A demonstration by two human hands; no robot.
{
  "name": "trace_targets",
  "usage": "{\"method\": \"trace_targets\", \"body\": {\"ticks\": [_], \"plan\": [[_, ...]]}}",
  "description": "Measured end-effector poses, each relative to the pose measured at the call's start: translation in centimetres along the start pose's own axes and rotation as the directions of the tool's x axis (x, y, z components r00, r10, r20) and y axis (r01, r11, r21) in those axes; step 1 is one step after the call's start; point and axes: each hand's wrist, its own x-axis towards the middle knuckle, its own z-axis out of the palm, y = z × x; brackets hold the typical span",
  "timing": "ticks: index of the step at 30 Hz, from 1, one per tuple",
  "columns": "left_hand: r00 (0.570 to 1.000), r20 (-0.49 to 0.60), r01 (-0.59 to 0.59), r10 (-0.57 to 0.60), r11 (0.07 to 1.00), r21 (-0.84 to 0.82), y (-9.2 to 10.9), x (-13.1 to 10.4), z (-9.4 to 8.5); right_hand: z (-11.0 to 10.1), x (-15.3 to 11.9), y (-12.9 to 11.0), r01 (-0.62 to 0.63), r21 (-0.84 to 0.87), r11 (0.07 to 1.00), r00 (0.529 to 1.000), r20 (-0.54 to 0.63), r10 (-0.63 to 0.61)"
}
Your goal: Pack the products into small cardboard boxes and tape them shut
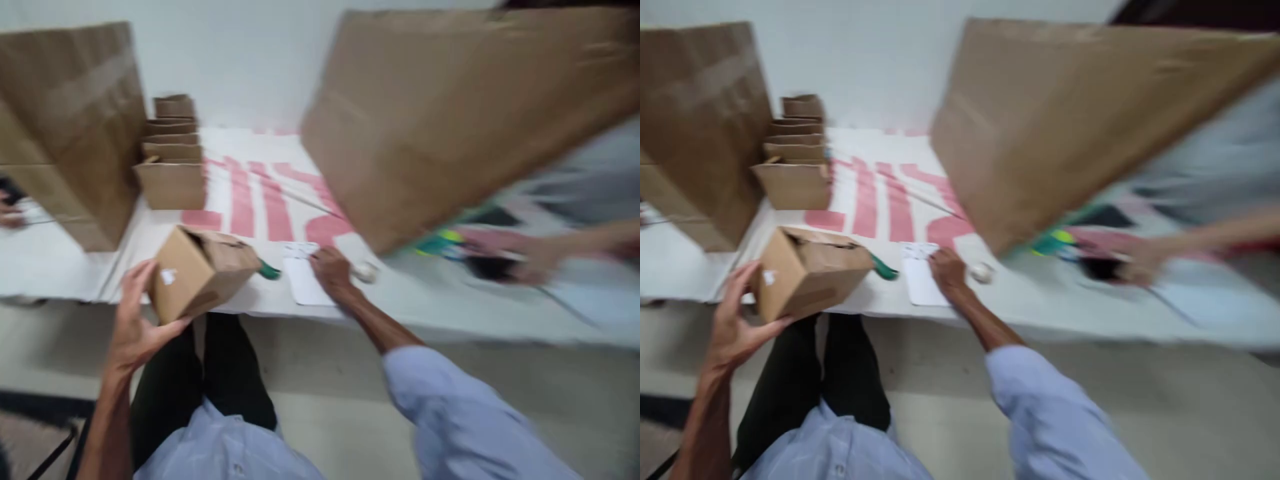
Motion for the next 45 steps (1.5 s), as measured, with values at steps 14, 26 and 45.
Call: {"method": "trace_targets", "body": {"ticks": [14, 26, 45], "plan": [[0.993, -0.056, -0.104, 0.105, 0.994, 0.015, -1.2, 2.2, 1.2, -2.8, -3.4, 9.9, -0.280, -0.074, 0.957, 0.954, -0.130, 0.269], [0.995, -0.029, -0.090, 0.091, 0.996, 0.013, 1.6, 0.7, 2.1, -4.0, -4.7, 7.0, -0.008, 0.089, 0.996, 0.925, -0.378, 0.041], [0.998, -0.047, -0.051, 0.052, 0.999, 0.009, 5.4, 0.4, 4.8, -13.4, -1.2, -19.9, 0.640, -0.217, 0.737, 0.718, -0.171, -0.674]]}}
